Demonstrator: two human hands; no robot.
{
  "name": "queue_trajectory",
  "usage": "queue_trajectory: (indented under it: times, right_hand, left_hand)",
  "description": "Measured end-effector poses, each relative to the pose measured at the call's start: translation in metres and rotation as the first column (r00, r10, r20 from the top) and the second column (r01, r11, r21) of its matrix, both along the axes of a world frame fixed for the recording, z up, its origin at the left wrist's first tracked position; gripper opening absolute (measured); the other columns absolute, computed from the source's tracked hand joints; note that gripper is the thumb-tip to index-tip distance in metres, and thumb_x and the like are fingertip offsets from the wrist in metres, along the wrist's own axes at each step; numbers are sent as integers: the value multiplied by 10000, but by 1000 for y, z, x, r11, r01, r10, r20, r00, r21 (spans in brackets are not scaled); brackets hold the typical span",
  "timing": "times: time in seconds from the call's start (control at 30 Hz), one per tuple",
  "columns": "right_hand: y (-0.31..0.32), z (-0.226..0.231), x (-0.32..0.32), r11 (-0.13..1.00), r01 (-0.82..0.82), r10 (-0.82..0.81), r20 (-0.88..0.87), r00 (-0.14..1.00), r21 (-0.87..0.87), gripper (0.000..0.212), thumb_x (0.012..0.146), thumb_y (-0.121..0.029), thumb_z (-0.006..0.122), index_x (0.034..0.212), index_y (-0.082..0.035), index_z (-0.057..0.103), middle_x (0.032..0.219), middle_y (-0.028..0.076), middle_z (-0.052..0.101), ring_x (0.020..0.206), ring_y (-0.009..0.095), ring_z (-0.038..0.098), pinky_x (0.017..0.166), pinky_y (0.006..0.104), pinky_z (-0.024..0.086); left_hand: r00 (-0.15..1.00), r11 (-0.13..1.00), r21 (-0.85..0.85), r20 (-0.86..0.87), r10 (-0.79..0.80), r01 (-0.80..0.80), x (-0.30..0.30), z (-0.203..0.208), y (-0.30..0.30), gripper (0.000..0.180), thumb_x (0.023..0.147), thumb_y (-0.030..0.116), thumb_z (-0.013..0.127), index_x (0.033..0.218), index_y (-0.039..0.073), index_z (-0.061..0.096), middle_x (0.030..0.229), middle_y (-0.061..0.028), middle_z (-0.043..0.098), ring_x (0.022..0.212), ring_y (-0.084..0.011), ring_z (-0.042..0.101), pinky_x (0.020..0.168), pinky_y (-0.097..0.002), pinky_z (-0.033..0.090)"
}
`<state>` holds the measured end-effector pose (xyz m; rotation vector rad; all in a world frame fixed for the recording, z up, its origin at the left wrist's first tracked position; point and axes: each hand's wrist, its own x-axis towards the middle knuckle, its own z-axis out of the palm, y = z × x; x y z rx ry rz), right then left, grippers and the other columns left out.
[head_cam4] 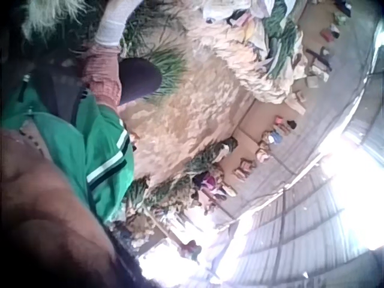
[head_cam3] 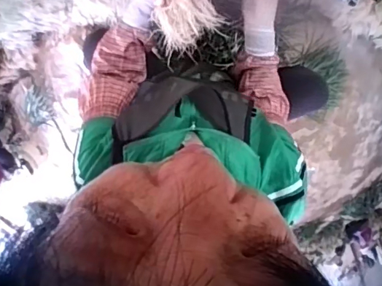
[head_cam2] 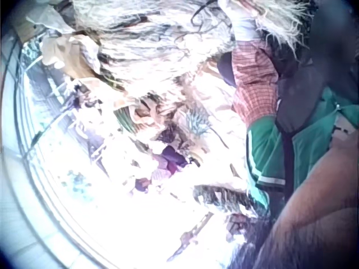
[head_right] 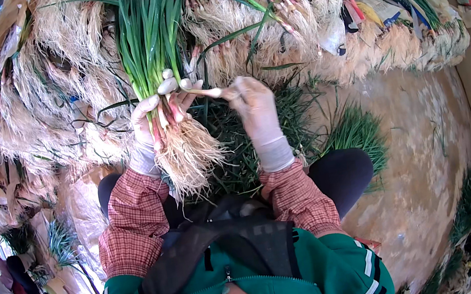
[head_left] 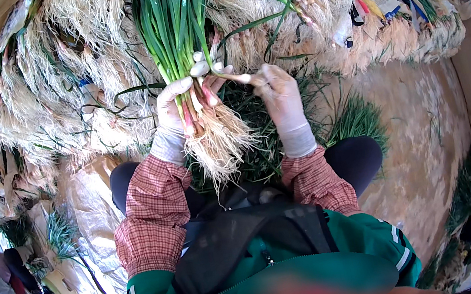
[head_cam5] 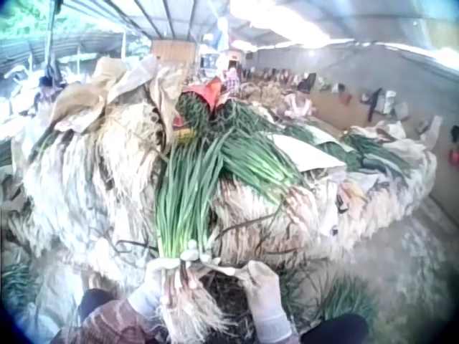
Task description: The person sits on the floor and cleans bunches of scallions by hand, removing outer layers and dead leaves. They handle individual bunches, place them onto a paper sack, and wrap the sack around them.
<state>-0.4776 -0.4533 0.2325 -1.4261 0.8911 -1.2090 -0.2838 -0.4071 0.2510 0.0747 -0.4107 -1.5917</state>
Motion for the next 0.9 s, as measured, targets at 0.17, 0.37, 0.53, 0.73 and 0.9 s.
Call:
queue_trajectory:
  times: [0.17,0.37,0.53,0.73,0.9]
  right_hand:
    - [-43,-79,-77,944,-305,326,234,916,-125,160,907,-99,521,1047,-43,577,919,65,633,863,177,614,757,320,475]
    - [-44,-38,-85,635,-356,-531,-723,443,-685,173,830,-105,563,975,-97,656,918,96,662,908,251,633,814,386,491]
    - [-118,46,-88,769,190,-634,-695,338,-610,157,849,-220,611,876,-83,683,778,84,658,715,255,631,690,394,498]
    - [-106,55,-91,962,226,-269,-391,880,-155,245,904,-277,593,897,-51,687,710,-5,616,589,98,545,573,250,451]
    - [-23,30,-23,988,116,-146,-387,910,-101,170,900,-198,610,866,-59,702,621,4,580,547,71,495,515,220,402]
  left_hand:
    - [999,999,21,29,-35,34,-5,0,-4,505,814,146,552,1268,-37,426,1058,-94,576,1101,-311,543,1082,-529,331]
    - [976,978,-12,54,-209,210,-1,-18,-6,741,817,197,567,1428,-44,226,1356,-232,431,956,-270,599,812,-508,544]
    - [978,979,10,47,-205,205,-9,-3,-9,666,795,217,600,1344,-36,318,1061,-117,521,897,-245,578,762,-531,554]
    - [974,971,-99,-49,-221,215,-6,5,-12,594,794,206,598,1294,0,352,978,-58,471,852,-220,543,793,-486,566]
    - [976,987,97,169,-141,126,-13,-1,-6,505,767,88,603,1241,-38,482,1191,-202,582,1214,-381,492,916,-458,514]
